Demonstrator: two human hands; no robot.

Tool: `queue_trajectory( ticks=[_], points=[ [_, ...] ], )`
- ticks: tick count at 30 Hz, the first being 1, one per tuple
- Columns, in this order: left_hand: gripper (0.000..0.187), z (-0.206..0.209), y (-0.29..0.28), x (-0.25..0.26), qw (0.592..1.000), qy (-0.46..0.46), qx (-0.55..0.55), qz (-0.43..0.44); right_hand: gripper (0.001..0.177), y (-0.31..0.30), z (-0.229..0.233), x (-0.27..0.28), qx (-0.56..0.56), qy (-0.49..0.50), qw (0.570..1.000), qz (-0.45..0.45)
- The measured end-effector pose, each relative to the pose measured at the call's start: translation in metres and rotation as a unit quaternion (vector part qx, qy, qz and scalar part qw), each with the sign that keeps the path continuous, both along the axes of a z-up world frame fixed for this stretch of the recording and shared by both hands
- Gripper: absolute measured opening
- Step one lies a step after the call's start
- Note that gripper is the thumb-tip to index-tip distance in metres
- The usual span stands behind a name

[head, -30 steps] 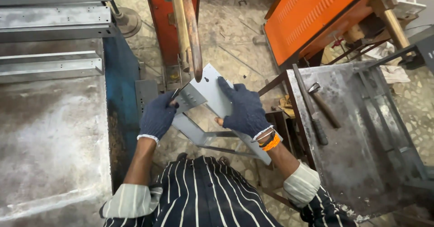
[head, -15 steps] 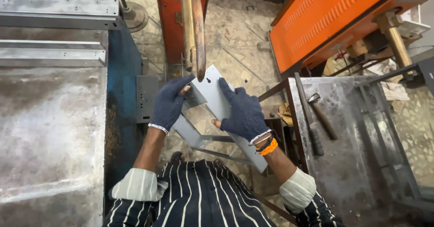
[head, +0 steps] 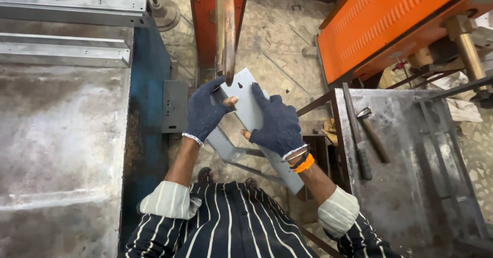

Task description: Spot welding metal components together to assemble a frame or casing.

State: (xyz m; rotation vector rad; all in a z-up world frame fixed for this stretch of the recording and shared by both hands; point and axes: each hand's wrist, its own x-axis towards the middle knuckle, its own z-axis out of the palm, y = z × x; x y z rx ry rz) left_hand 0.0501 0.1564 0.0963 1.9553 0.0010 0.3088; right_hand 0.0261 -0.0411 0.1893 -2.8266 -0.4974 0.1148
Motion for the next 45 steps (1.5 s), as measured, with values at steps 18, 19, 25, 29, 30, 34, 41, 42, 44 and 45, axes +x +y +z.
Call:
queue_trajectory(
  ticks=[18, 19, 25, 29, 30, 34, 41, 42, 44, 45],
  points=[
    [0.081, 0.011, -0.019, 0.000, 0.976, -0.005, -0.219, 0.009, 0.123, 0.000, -0.003, 0.000, -0.016, -0.020, 1.000, -0.007],
    [0.081, 0.009, -0.019, 0.002, 0.976, -0.006, -0.218, 0.009, 0.123, -0.001, -0.007, 0.003, -0.015, -0.021, 1.000, -0.007],
    [0.083, 0.016, -0.018, 0.005, 0.956, 0.050, -0.291, 0.008, 0.121, -0.002, -0.020, 0.003, 0.086, 0.010, 0.996, -0.025],
    [0.075, 0.020, -0.017, 0.003, 0.958, 0.051, -0.282, 0.011, 0.126, 0.002, -0.017, 0.001, 0.054, 0.050, 0.997, -0.033],
    [0.071, 0.024, -0.017, 0.003, 0.957, 0.056, -0.286, 0.007, 0.127, 0.002, -0.018, 0.000, 0.042, 0.043, 0.998, -0.030],
    [0.068, 0.020, -0.019, 0.005, 0.949, 0.058, -0.309, -0.007, 0.131, 0.007, -0.029, -0.005, 0.044, -0.075, 0.996, -0.014],
    [0.062, 0.011, -0.008, 0.014, 0.980, 0.062, -0.188, -0.031, 0.124, 0.013, -0.020, -0.006, 0.056, 0.034, 0.995, -0.078],
    [0.062, 0.006, -0.004, 0.016, 0.991, 0.032, -0.124, -0.040, 0.124, 0.012, -0.025, -0.006, 0.067, 0.013, 0.995, -0.067],
    [0.061, 0.011, 0.003, 0.015, 0.996, 0.042, -0.067, -0.048, 0.122, 0.014, -0.024, -0.008, 0.075, 0.007, 0.995, -0.070],
    [0.060, 0.013, 0.006, 0.016, 0.998, 0.048, -0.011, -0.051, 0.121, 0.015, -0.023, -0.009, 0.082, -0.003, 0.994, -0.068]
  ],
)
